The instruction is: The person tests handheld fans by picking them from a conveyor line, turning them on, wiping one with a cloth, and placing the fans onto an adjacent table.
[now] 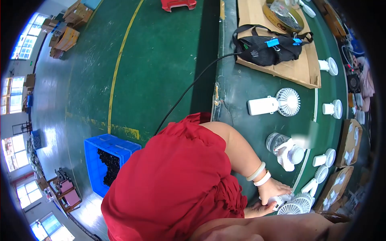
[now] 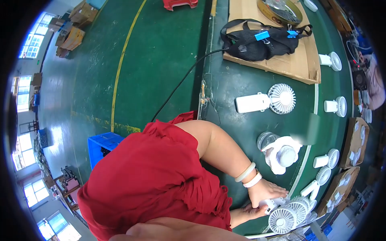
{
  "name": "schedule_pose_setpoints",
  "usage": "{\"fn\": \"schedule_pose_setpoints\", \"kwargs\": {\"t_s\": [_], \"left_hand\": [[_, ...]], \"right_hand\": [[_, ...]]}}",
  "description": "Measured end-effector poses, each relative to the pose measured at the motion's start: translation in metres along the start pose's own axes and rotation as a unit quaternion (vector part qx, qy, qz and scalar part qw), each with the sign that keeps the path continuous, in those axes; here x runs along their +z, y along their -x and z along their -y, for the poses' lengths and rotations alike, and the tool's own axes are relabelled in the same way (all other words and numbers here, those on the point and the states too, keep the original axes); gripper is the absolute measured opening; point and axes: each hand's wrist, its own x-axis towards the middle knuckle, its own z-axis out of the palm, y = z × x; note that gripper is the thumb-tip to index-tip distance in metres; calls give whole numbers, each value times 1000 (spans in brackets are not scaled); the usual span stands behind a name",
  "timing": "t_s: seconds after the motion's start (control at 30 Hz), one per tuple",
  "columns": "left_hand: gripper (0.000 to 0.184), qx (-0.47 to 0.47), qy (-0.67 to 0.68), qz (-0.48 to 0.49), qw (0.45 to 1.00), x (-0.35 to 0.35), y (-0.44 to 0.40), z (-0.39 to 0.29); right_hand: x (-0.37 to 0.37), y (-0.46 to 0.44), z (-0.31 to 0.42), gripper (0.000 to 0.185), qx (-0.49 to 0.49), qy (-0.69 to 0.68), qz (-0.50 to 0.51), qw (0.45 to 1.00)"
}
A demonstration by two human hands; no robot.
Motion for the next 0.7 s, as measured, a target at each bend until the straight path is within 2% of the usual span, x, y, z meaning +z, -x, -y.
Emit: {"fn": "schedule_pose_setpoints", "kwargs": {"t_s": [0.2,0.33,0.5,0.57,0.63,0.67,0.7], "left_hand": [[101,11,-30,6,999,3,3,-1],[106,2,-44,21,999,0,7,-8],[108,-17,-44,41,998,-9,11,-22],[109,4,-79,19,997,1,11,-18],[106,33,-94,1,995,4,12,-22],[102,102,-117,-19,988,1,13,-27],[101,100,-111,14,989,-1,14,-32]], "right_hand": [[-14,14,12,67,-8,-22,-59,998],[-2,23,26,65,2,-42,-100,994],[-35,12,13,72,24,-110,-13,994],[-26,12,21,76,51,-105,14,993],[-25,9,25,78,45,-163,62,984],[-17,9,31,75,34,-222,104,969],[-18,7,34,75,11,-218,83,972]]}}
